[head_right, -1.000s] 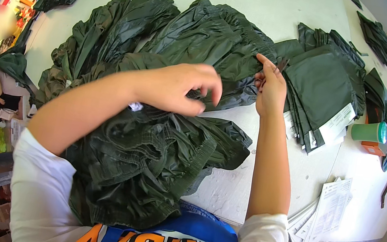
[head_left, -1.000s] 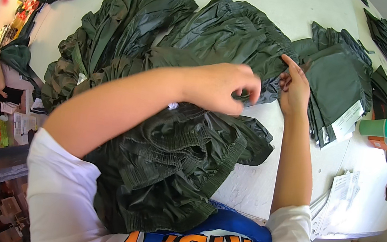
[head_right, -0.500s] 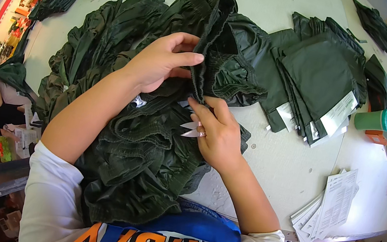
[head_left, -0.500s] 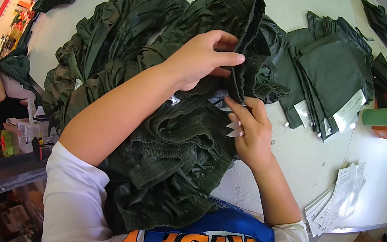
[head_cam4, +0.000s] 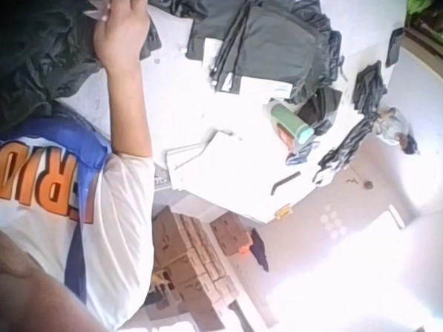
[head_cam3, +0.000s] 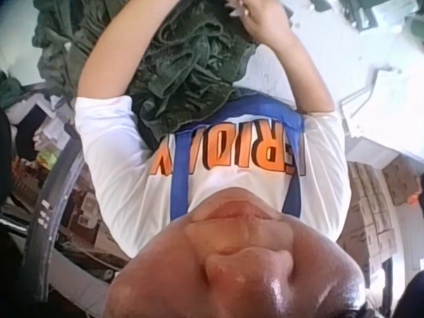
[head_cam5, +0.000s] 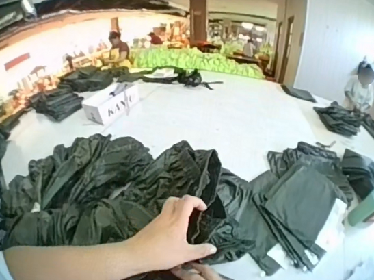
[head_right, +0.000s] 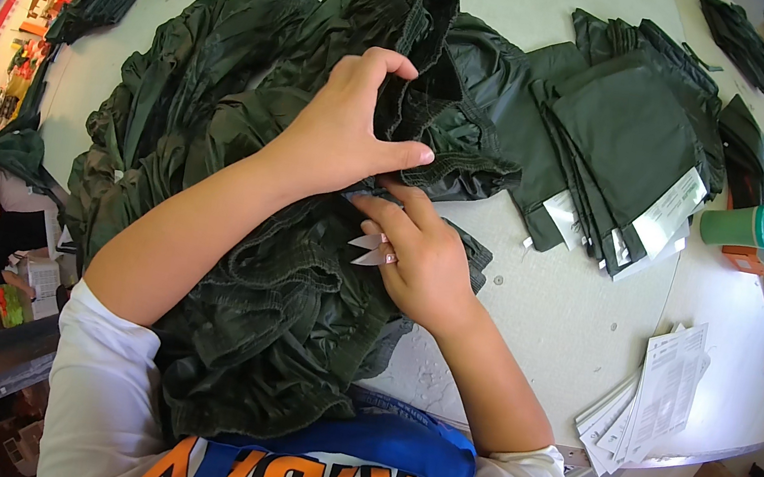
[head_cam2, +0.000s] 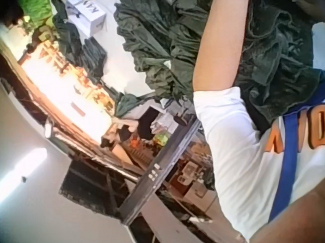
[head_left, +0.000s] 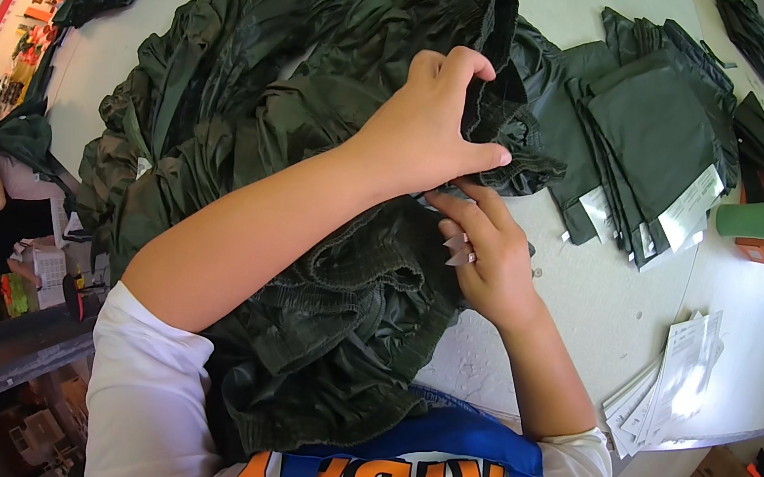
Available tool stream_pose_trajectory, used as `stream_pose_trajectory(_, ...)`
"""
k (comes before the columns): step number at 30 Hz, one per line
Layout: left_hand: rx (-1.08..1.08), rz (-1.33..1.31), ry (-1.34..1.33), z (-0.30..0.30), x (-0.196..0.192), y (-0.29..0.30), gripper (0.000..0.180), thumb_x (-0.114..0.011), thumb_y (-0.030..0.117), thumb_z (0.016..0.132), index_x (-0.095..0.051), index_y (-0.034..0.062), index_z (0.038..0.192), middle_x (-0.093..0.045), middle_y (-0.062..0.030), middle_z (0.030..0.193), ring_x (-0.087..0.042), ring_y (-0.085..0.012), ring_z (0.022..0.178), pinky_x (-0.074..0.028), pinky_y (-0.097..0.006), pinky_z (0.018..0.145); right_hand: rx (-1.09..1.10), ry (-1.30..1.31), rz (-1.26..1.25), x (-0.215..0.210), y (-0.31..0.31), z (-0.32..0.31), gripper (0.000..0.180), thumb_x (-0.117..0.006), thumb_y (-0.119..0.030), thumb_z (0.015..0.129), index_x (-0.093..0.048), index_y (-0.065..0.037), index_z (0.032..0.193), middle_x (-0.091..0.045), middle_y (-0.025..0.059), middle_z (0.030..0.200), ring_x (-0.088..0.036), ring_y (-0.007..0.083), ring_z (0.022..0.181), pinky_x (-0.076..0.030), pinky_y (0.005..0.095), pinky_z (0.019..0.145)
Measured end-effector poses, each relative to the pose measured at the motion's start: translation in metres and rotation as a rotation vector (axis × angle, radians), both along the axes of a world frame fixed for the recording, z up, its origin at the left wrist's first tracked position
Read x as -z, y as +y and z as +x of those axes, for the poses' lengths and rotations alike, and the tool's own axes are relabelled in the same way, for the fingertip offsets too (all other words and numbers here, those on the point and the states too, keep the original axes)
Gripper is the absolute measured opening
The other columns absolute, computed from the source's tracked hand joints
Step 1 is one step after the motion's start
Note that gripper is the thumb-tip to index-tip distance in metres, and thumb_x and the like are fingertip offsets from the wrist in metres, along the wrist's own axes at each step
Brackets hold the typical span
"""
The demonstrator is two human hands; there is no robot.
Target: The person uses a small knife to cut tags and loose threads from the elastic waistbands of several dark green garments. The person handles each garment one at a time, trims the tag, and sets the garment aside.
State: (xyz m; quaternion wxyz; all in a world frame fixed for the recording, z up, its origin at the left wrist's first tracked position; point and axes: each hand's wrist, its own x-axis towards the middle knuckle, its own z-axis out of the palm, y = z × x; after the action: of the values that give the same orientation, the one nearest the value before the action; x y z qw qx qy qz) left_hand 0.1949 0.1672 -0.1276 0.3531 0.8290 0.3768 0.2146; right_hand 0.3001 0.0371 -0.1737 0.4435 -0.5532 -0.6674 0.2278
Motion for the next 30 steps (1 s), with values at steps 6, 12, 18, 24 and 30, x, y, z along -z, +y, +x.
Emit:
stream_pose_trajectory(6, 0.026, -0.072, 0.002, -0.005, 0.012, 0.003, 0.067, -0.073, 0.014, 0.067, -0.035, 0.0086, 0.123, -0.043, -0.0175, 0.124, -0.042, -0.0337, 0.12, -0.036, -0.039, 0.1, 0.283, 0.155, -0.109, -0.022, -0.001, 0.03, 0.032, -0.066, -0.007, 0.078, -0.057, -0.004, 0.109, -0.058, 0.0068, 0.075, -0.052, 0.0149, 0.062, -0.045, 0.0263, 0.058)
stream_pose_trajectory(12, 0.015, -0.078, 0.017, -0.002, 0.01, 0.0, 0.068, -0.073, 0.012, 0.067, -0.035, 0.0074, 0.123, -0.045, -0.0157, 0.125, -0.042, -0.0327, 0.121, -0.035, -0.038, 0.101, 0.241, -0.201, -0.139, -0.036, 0.038, 0.066, 0.029, -0.065, -0.025, 0.083, -0.05, -0.002, 0.095, -0.061, 0.0129, 0.077, -0.062, 0.028, 0.069, -0.046, 0.0346, 0.06)
stream_pose_trajectory(18, 0.015, -0.083, 0.015, -0.003, 0.01, 0.0, 0.069, -0.074, 0.012, 0.066, -0.035, 0.0071, 0.123, -0.044, -0.016, 0.126, -0.041, -0.0325, 0.122, -0.035, -0.038, 0.101, 0.195, -0.344, -0.149, -0.052, 0.055, 0.069, 0.029, -0.068, -0.028, 0.08, -0.055, -0.003, 0.085, -0.062, 0.0122, 0.077, -0.061, 0.0284, 0.067, -0.046, 0.0367, 0.06)
stream_pose_trajectory(24, 0.034, -0.051, 0.0, -0.004, 0.014, 0.002, 0.069, -0.074, 0.012, 0.066, -0.035, 0.0067, 0.123, -0.045, -0.0161, 0.125, -0.041, -0.0328, 0.122, -0.035, -0.038, 0.101, 0.14, -0.456, -0.147, -0.063, 0.06, 0.069, 0.028, -0.068, -0.027, 0.078, -0.055, -0.002, 0.081, -0.061, 0.011, 0.074, -0.059, 0.0311, 0.068, -0.045, 0.0394, 0.06)
stream_pose_trajectory(30, 0.016, -0.06, 0.014, -0.004, 0.01, 0.001, 0.069, -0.073, 0.011, 0.066, -0.034, 0.007, 0.124, -0.045, -0.0159, 0.125, -0.041, -0.0327, 0.122, -0.035, -0.038, 0.102, 0.189, -0.28, -0.143, -0.059, 0.068, 0.074, 0.025, -0.07, -0.022, 0.079, -0.058, -0.001, 0.086, -0.058, 0.0078, 0.07, -0.057, 0.0212, 0.066, -0.043, 0.0345, 0.058)
